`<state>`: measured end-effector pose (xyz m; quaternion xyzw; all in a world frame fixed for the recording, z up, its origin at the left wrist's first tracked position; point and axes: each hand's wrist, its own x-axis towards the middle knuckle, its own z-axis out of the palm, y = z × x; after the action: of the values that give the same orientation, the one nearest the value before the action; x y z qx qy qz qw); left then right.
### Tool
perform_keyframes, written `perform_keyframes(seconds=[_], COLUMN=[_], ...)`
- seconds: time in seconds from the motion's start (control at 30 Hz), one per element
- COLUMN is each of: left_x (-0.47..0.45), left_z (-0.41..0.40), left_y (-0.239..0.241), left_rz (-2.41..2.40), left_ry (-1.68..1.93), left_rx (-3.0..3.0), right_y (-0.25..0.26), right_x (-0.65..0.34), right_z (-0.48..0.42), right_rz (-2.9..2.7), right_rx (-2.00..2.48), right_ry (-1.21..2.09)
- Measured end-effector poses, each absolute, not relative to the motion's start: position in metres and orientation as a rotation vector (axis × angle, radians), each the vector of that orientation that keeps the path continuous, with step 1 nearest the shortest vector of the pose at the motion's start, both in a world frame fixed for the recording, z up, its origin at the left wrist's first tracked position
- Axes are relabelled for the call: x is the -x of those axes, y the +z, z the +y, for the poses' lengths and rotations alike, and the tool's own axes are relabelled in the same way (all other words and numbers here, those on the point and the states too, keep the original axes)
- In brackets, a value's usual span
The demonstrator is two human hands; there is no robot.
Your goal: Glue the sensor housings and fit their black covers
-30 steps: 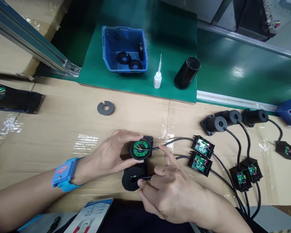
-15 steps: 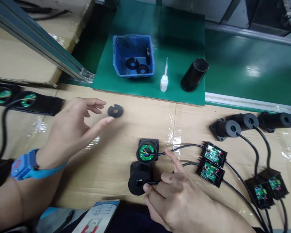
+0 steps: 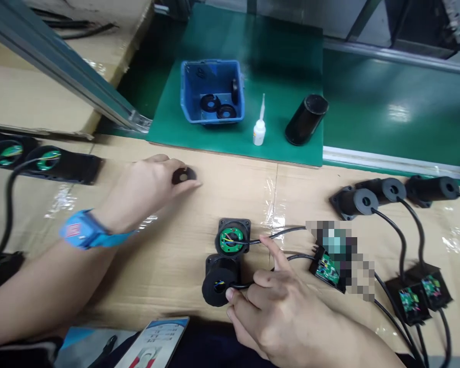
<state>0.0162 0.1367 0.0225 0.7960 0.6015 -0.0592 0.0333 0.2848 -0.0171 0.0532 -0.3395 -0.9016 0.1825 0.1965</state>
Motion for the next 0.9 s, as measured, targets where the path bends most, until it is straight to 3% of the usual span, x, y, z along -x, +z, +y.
perform_keyframes(seconds=[0.13, 0.3, 0.53, 0.9], left_x=[0.0, -0.001, -0.038, -0.061], left_z=[0.135, 0.126, 0.07, 0.048], left_y=[0.014, 0.018, 0.057, 0.051], left_rz=[1.338, 1.3, 0.965, 0.886], left_ry=[0.076, 0.167, 0.599, 0.382], left_rx=[-2.578, -2.589, -2.523, -2.642], right_y=[0.054, 0.052, 0.05, 0.048], right_x=[-0.288, -0.289, -0.287, -0.287], right_z=[-0.015, -0.014, -0.017, -0.017], right_rz=[-2.581, -2.585, -2.568, -2.531], right_rx=[0.928, 0.93, 0.932, 0.938], right_ry=[0.51, 0.515, 0.486, 0.514])
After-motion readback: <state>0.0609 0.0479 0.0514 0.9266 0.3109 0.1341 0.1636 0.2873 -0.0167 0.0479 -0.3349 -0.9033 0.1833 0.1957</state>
